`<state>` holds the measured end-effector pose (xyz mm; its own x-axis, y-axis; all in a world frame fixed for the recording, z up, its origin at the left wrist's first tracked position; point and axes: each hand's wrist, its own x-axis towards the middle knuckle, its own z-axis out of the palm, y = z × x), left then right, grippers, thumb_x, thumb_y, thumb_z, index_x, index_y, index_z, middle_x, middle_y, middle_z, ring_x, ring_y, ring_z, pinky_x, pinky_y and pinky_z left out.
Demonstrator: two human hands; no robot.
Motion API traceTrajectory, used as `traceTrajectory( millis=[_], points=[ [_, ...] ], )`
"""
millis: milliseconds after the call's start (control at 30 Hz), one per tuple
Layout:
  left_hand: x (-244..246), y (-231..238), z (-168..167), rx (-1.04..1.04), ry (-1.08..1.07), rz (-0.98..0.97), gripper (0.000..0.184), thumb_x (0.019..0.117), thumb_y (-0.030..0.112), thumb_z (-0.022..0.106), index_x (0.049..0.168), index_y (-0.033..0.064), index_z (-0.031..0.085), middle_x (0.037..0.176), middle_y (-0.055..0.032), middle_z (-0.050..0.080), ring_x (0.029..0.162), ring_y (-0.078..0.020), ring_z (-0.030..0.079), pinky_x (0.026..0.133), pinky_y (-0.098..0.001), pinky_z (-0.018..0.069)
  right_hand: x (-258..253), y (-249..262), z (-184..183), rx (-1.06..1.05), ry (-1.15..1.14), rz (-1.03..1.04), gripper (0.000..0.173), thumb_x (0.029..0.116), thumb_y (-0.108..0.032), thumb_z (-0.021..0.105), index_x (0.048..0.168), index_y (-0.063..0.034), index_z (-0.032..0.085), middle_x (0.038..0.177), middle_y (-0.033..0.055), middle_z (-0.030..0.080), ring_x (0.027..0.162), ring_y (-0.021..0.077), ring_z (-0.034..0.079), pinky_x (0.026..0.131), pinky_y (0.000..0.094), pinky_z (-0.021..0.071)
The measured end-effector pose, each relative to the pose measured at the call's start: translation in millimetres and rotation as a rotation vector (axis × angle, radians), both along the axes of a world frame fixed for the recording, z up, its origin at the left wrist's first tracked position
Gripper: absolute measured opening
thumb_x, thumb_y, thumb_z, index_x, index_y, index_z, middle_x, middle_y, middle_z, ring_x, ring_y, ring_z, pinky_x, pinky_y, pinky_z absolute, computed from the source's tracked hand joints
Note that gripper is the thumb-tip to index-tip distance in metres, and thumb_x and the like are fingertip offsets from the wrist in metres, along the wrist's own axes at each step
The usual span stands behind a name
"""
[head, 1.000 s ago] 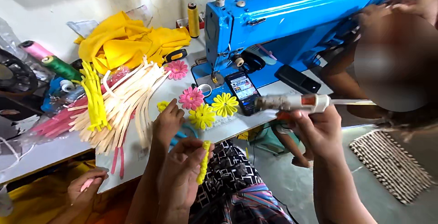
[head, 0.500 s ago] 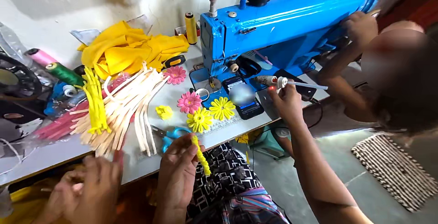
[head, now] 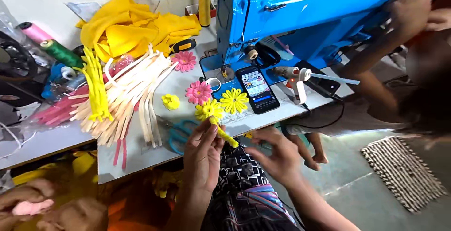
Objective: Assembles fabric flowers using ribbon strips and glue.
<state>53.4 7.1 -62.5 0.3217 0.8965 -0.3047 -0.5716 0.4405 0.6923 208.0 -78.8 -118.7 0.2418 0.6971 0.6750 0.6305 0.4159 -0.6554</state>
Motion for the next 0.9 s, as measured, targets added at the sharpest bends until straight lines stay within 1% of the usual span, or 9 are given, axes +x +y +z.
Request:
traceTrajectory(
  millis=[67, 133, 200, 267, 400, 600, 700, 833, 900],
  points=[
    [0.1, -2.9, 2.1, -0.025, -0.029, 0.003, 0.021, 0.102, -0.004, 0.048, 0.106, 0.0018, 0.068, 0.089, -0.0096, 0.073, 0.075, -0.0133, 0.072, 0.072, -0.0256, 0.0616, -16.7, 16.0, 2.6, 0.09, 0.033, 0.087, 0.025, 0.0958, -0.019, 0.074, 0.116, -0.0065, 0.066, 0.098, 0.0043, 0.068, 0.092, 0.0053, 0.065, 0.084, 0.0186, 0.0545],
    [-5.2, -4.5, 4.8, -0.021, -0.038, 0.006, 0.021, 0.1022, -0.004, 0.047, 0.106, 0.0015, 0.067, 0.09, -0.0099, 0.073, 0.077, -0.0146, 0.073, 0.073, -0.0273, 0.062, -24.4, 29.9, 6.2, 0.144, 0.053, 0.133, 0.017, 0.0963, -0.015, 0.072, 0.11, -0.0047, 0.07, 0.098, 0.0056, 0.07, 0.095, 0.0067, 0.066, 0.086, 0.0194, 0.0548],
    [-11.0, -5.7, 5.9, -0.006, -0.05, 0.028, 0.021, 0.1013, -0.005, 0.048, 0.103, 0.0011, 0.068, 0.088, -0.0094, 0.073, 0.076, -0.0141, 0.073, 0.073, -0.0275, 0.0624, -29.1, 39.7, 9.8, 0.157, 0.056, 0.178, 0.012, 0.097, -0.012, 0.07, 0.106, -0.0045, 0.073, 0.098, 0.0058, 0.071, 0.096, 0.0073, 0.066, 0.086, 0.02, 0.0548],
    [-15.5, -5.7, 4.9, 0.02, -0.055, 0.051, 0.021, 0.1, -0.007, 0.049, 0.104, 0.0003, 0.069, 0.088, -0.0088, 0.073, 0.075, -0.0134, 0.072, 0.073, -0.0276, 0.0626, -33.2, 45.4, 12.3, 0.154, 0.049, 0.213, 0.012, 0.0967, -0.012, 0.07, 0.104, -0.0041, 0.074, 0.097, 0.0059, 0.07, 0.095, 0.0076, 0.065, 0.086, 0.0198, 0.0542],
    [-17.6, -5.9, 3.0, 0.081, -0.029, 0.099, 0.021, 0.0969, -0.009, 0.053, 0.106, 0.0003, 0.07, 0.09, -0.009, 0.073, 0.078, -0.0136, 0.072, 0.074, -0.0275, 0.062, -39.5, 47.0, 12.2, 0.135, 0.055, 0.225, 0.011, 0.0973, -0.013, 0.069, 0.103, -0.0033, 0.071, 0.097, 0.0055, 0.07, 0.096, 0.0072, 0.065, 0.087, 0.0201, 0.0541],
    [-13.8, -5.8, 2.7, 0.119, -0.036, 0.117, 0.021, 0.0953, -0.01, 0.055, 0.104, 0.0004, 0.071, 0.089, -0.0087, 0.074, 0.078, -0.0125, 0.073, 0.074, -0.0265, 0.0619, -42.2, 44.5, 13.4, 0.173, 0.093, 0.184, 0.012, 0.0952, -0.014, 0.069, 0.1, -0.0033, 0.07, 0.091, 0.0039, 0.067, 0.091, 0.0049, 0.064, 0.082, 0.0175, 0.0534],
    [-15.2, -5.5, 2.1, 0.141, -0.04, 0.108, 0.019, 0.0943, -0.01, 0.057, 0.103, 0.0002, 0.071, 0.088, -0.0094, 0.074, 0.077, -0.0129, 0.072, 0.073, -0.0267, 0.0619, -44.6, 43.6, 15.2, 0.163, 0.178, 0.206, 0.011, 0.0964, -0.013, 0.07, 0.104, -0.005, 0.072, 0.097, 0.0024, 0.069, 0.094, 0.0046, 0.065, 0.084, 0.0187, 0.0557],
    [-13.9, -8.0, -0.2, 0.143, -0.034, 0.121, 0.019, 0.0928, -0.01, 0.057, 0.101, 0.0003, 0.07, 0.088, -0.0084, 0.073, 0.078, -0.0127, 0.072, 0.076, -0.0276, 0.0618, -49.9, 44.7, 22.7, 0.145, 0.383, 0.247, 0.012, 0.0999, -0.017, 0.067, 0.107, -0.0133, 0.076, 0.109, -0.0028, 0.072, 0.099, 0.0042, 0.068, 0.084, 0.0206, 0.0584],
    [-12.5, -8.6, -0.2, 0.148, -0.033, 0.145, 0.018, 0.0925, -0.011, 0.058, 0.1, 0.0002, 0.071, 0.088, -0.0084, 0.073, 0.078, -0.012, 0.072, 0.075, -0.0264, 0.0612, -54.3, 47.5, 25.3, 0.151, 0.432, 0.239, 0.013, 0.1001, -0.014, 0.066, 0.108, -0.0121, 0.076, 0.106, -0.0017, 0.075, 0.096, 0.0048, 0.07, 0.083, 0.0217, 0.0593]
  ],
)
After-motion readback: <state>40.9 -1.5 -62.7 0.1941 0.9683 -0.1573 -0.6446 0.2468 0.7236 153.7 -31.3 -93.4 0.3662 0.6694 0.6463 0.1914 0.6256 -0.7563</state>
